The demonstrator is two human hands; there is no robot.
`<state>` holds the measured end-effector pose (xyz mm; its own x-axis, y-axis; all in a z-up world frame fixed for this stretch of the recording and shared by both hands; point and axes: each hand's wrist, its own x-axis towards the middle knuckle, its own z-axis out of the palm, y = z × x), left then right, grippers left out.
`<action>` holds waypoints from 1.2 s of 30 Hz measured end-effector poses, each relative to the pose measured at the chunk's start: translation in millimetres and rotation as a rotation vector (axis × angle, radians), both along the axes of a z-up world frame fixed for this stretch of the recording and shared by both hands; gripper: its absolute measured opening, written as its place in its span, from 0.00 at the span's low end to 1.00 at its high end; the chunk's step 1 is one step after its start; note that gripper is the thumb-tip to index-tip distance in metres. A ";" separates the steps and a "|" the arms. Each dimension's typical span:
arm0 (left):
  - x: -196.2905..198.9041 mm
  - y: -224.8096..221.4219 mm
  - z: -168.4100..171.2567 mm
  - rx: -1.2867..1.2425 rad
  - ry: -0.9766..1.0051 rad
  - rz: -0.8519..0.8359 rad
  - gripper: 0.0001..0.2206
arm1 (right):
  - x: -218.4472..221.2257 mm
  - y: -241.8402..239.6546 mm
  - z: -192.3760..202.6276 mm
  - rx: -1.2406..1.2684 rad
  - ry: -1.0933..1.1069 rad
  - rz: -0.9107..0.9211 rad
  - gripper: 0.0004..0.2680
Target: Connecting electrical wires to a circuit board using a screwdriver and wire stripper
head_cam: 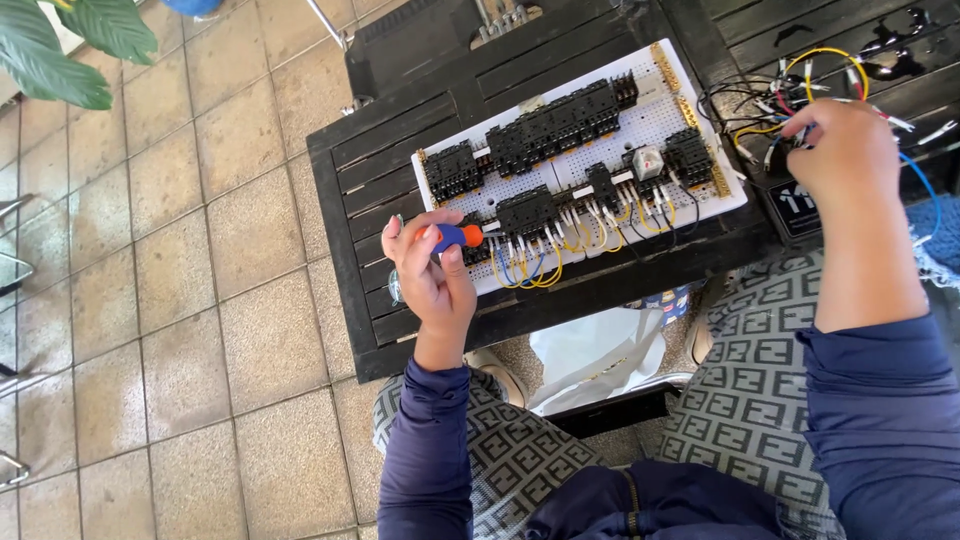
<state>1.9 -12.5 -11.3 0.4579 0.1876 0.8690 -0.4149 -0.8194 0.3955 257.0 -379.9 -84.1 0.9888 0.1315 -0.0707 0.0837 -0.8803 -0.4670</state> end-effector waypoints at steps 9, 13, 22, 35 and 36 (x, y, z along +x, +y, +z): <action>1.8 2.4 -8.1 -0.014 0.063 0.043 0.14 | 15.8 -29.4 -46.3 -0.075 -0.123 0.100 0.05; 0.3 4.9 -5.6 -0.017 0.015 0.066 0.11 | 14.2 -31.7 -53.4 -0.017 -0.149 0.142 0.05; 0.6 7.2 -13.2 0.011 0.092 0.076 0.12 | 29.0 -48.7 -85.8 -0.019 -0.296 0.135 0.11; -4.0 7.3 -5.5 0.087 0.186 -0.008 0.13 | 2.7 -38.2 -48.7 0.127 -0.344 0.066 0.09; -3.3 7.3 -5.1 0.086 0.186 -0.013 0.13 | 1.0 -38.2 -46.0 0.131 -0.352 0.071 0.08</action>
<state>-1.4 -5.1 -16.4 0.6136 0.1093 0.7820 -0.3519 -0.8487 0.3948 258.0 -418.1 -130.1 0.9376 0.1857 0.2940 0.3177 -0.8012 -0.5071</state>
